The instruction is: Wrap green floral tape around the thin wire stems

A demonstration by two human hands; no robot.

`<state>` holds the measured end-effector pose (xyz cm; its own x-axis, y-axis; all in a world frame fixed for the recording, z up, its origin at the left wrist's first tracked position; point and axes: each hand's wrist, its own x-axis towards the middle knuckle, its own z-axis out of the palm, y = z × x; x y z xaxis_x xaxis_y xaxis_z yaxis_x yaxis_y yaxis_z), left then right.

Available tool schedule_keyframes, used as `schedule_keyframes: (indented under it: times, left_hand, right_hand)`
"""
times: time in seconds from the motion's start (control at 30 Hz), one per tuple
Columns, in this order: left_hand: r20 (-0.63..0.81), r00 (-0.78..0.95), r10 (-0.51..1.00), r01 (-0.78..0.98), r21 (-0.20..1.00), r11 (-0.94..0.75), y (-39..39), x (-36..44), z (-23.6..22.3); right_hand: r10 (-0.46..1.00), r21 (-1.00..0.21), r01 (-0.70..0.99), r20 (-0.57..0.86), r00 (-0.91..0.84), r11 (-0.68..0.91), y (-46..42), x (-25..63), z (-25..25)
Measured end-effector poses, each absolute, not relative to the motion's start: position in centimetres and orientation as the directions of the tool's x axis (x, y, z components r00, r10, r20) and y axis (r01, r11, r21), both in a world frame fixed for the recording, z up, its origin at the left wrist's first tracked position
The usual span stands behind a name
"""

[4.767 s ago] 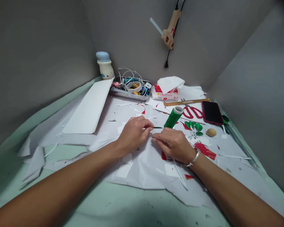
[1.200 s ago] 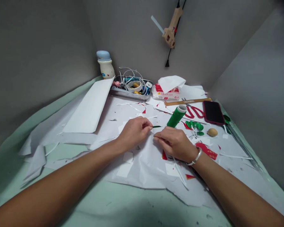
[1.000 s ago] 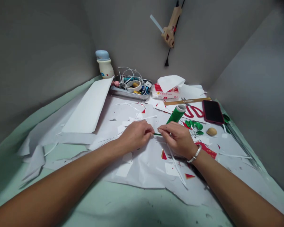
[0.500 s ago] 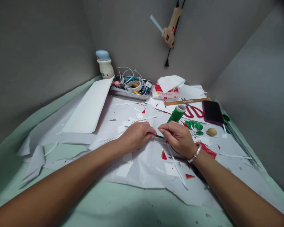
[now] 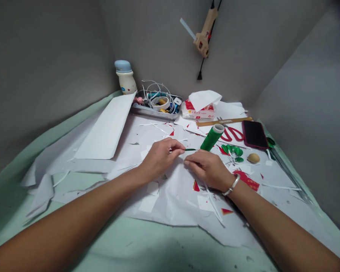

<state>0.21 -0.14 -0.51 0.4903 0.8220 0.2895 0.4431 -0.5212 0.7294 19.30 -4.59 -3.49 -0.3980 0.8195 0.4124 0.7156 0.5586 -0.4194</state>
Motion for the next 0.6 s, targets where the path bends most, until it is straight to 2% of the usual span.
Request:
schedule_keyframes:
  times: [0.1,0.17,0.23,0.3,0.37,0.47,0.53,0.6]
  left_hand:
    - [0.305,0.495,0.813,0.547,0.618,-0.565,-0.1,0.1,-0.9]
    - [0.314,0.561,0.766,0.588,0.499,-0.636,-0.1,0.1,-1.2]
    - [0.307,0.648,0.697,0.575,0.402,-0.712,-0.1,0.2,-1.5]
    - [0.286,0.721,0.631,0.523,0.371,-0.767,-0.1,0.3,-1.6]
    - [0.278,0.757,0.591,0.467,0.401,-0.788,-0.2,0.3,-1.4]
    - [0.298,0.723,0.623,0.421,0.525,-0.74,-0.3,0.3,-0.8]
    - [0.306,0.66,0.686,0.403,0.626,-0.667,-0.4,0.3,-0.5]
    - [0.315,0.588,0.745,0.394,0.693,-0.604,-0.4,0.3,-0.4]
  right_hand:
    - [0.749,-0.241,0.735,0.429,-0.505,0.633,-5.3,18.8,-3.1]
    - [0.717,-0.19,0.737,0.476,-0.509,0.649,-5.5,18.7,-2.9]
    - [0.719,-0.236,0.736,0.53,-0.45,0.634,-5.4,18.8,-2.7]
    - [0.75,-0.345,0.728,0.565,-0.342,0.592,-5.1,19.1,-2.6]
    - [0.798,-0.472,0.706,0.559,-0.223,0.528,-4.7,19.4,-2.7]
    - [0.875,-0.623,0.654,0.466,-0.13,0.429,-4.1,19.9,-3.1]
    - [0.896,-0.646,0.642,0.416,-0.157,0.412,-3.9,20.0,-3.4]
    - [0.878,-0.592,0.662,0.415,-0.238,0.46,-4.1,19.8,-3.6]
